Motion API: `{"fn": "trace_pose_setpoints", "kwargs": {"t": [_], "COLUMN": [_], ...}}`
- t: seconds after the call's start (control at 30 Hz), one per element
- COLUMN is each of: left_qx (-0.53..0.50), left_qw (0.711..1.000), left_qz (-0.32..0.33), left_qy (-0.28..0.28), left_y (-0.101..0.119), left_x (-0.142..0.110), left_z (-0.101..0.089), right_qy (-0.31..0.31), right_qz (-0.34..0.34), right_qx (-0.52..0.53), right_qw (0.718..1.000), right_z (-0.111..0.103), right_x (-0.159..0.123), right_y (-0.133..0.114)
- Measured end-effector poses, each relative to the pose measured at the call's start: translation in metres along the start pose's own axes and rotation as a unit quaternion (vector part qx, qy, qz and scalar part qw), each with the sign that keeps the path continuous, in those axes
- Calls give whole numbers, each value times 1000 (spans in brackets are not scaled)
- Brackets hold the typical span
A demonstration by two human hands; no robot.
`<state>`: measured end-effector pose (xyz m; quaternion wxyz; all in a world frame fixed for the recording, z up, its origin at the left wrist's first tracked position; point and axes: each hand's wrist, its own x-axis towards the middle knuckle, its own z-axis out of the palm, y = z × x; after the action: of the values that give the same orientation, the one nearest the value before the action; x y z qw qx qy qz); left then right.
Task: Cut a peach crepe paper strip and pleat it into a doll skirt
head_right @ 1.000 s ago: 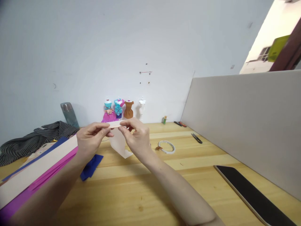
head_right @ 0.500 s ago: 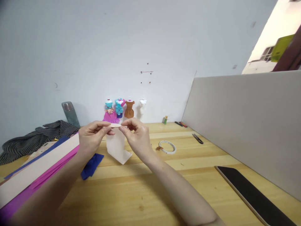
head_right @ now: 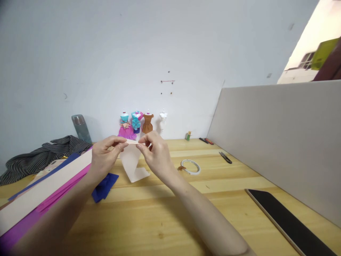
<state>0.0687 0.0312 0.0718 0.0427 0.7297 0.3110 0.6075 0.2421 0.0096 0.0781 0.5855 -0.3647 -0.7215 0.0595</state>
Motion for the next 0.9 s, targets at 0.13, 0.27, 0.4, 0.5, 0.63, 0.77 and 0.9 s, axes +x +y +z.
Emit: {"fn": "trace_pose_setpoints", "kwargs": {"t": [0.13, 0.27, 0.4, 0.5, 0.63, 0.77, 0.9], "left_qx": [11, -75, -164, -178, -81, 1, -13], "left_qw": [999, 996, 967, 953, 966, 984, 986], "left_qz": [44, -9, -139, -191, -165, -57, -42], "left_qy": [7, -56, -136, -153, -184, -169, -161], "left_y": [5, 6, 7, 6, 5, 7, 9], "left_x": [7, 12, 15, 16, 17, 14, 11], "left_z": [-3, -7, -12, -14, -15, -12, -8], "right_qy": [10, -19, -45, -54, -53, -63, -69], "right_qz": [-27, 42, 107, 133, 138, 123, 101], "right_qx": [-9, 57, 156, 183, 165, 142, 114], "right_qw": [1000, 997, 981, 973, 975, 980, 986], "right_z": [-2, -4, -4, -2, 1, 3, 5], "right_x": [2, 4, 7, 7, 6, 3, 0], "right_y": [2, 7, 11, 13, 13, 10, 6]}}
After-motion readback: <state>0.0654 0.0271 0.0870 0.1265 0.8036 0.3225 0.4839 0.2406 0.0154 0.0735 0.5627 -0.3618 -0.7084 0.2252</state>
